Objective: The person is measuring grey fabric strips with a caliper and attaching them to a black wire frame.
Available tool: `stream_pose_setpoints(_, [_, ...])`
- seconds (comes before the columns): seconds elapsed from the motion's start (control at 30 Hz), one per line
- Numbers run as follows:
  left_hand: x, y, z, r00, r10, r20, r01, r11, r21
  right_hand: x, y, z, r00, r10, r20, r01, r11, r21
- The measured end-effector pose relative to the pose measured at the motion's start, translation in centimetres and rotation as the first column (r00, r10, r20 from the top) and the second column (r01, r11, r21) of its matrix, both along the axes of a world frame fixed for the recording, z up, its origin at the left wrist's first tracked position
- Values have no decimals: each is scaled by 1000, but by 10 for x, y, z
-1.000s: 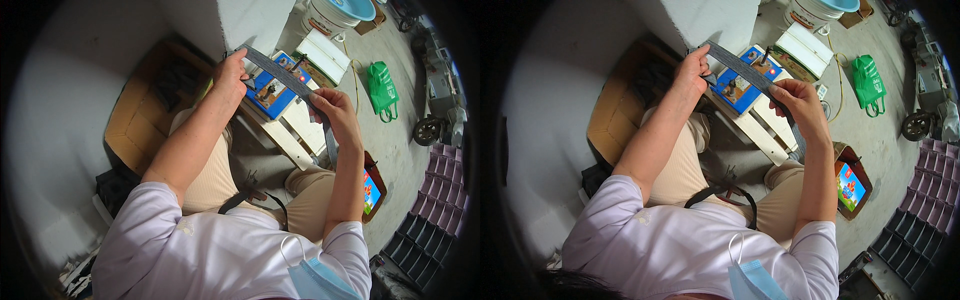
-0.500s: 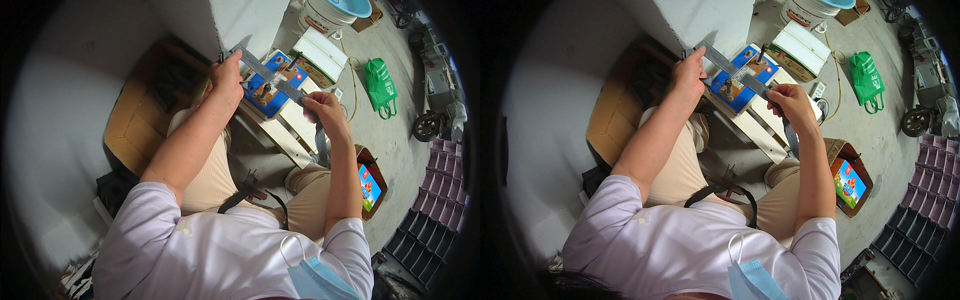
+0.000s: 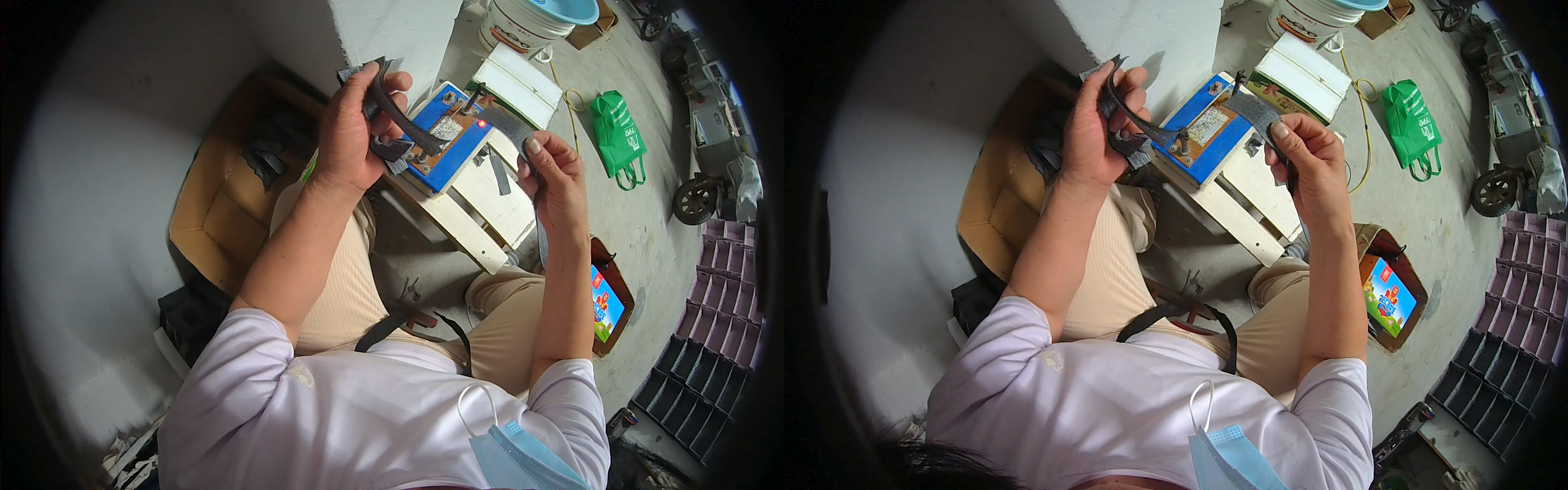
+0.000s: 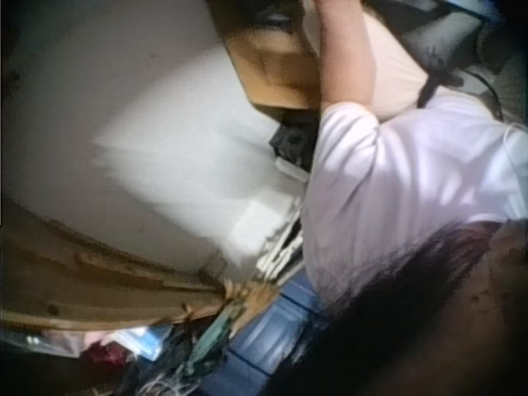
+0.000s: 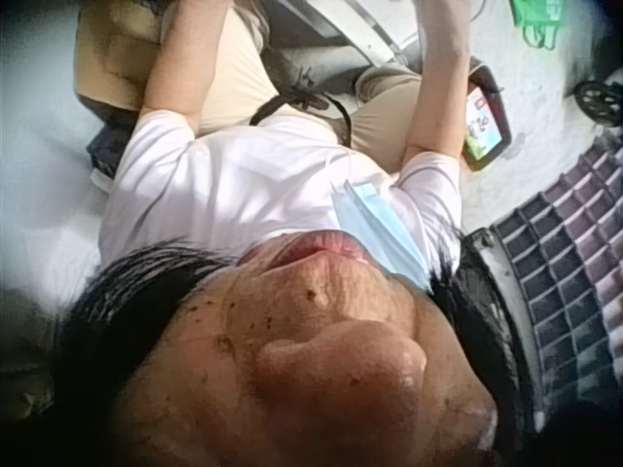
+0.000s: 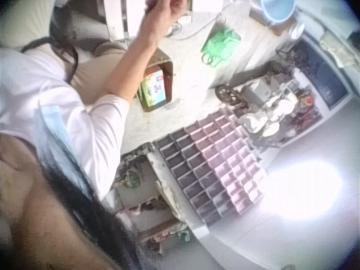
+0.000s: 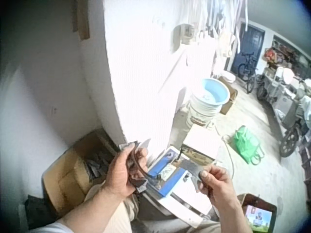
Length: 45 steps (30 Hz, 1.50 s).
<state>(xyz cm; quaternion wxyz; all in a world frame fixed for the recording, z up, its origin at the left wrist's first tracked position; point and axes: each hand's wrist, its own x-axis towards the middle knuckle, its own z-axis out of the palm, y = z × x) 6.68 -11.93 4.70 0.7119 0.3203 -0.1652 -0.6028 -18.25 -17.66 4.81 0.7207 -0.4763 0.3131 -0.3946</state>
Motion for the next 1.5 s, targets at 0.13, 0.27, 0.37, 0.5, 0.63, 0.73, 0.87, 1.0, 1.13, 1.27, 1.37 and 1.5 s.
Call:
stream_pose_setpoints(0.13, [-3,5,2,975,-214,54,218,972,-86,6,6,12,987,-11,160,14,1000,-22])
stream_pose_setpoints(0.27, [-32,14,18,978,-111,178,139,979,-151,13,14,18,972,1,235,8,999,-40])
stream_pose_setpoints(0.37, [-32,19,15,938,-309,154,331,932,-149,15,18,19,968,15,252,-3,999,-48])
stream_pose_setpoints(0.5, [-41,24,19,901,-430,58,433,899,-63,16,22,20,973,16,229,-3,998,-55])
stream_pose_setpoints(0.63, [-42,24,31,861,-509,1,509,860,39,18,24,19,982,34,186,-25,998,-54])
stream_pose_setpoints(0.73, [-43,23,24,933,-359,-8,357,926,125,21,26,19,995,62,73,-58,997,-57])
stream_pose_setpoints(0.87, [-40,15,16,986,-148,81,130,973,191,25,27,18,992,98,-79,-101,994,-34])
stream_pose_setpoints(1.0, [-19,-3,-8,996,-19,90,0,978,207,17,19,21,949,146,-281,-160,987,-28])
stream_pose_setpoints(1.13, [3,-24,-28,999,49,0,-45,929,366,3,8,22,908,135,-396,-157,987,-24])
stream_pose_setpoints(1.27, [7,-39,-48,996,82,-19,-60,855,515,-2,-2,19,891,116,-439,-134,991,-11])
stream_pose_setpoints(1.37, [11,-47,-57,992,123,-14,-95,833,546,1,-6,14,893,119,-434,-131,991,2])
stream_pose_setpoints(1.5, [13,-51,-64,989,144,-16,-112,831,545,1,-9,5,895,141,-423,-156,988,0])
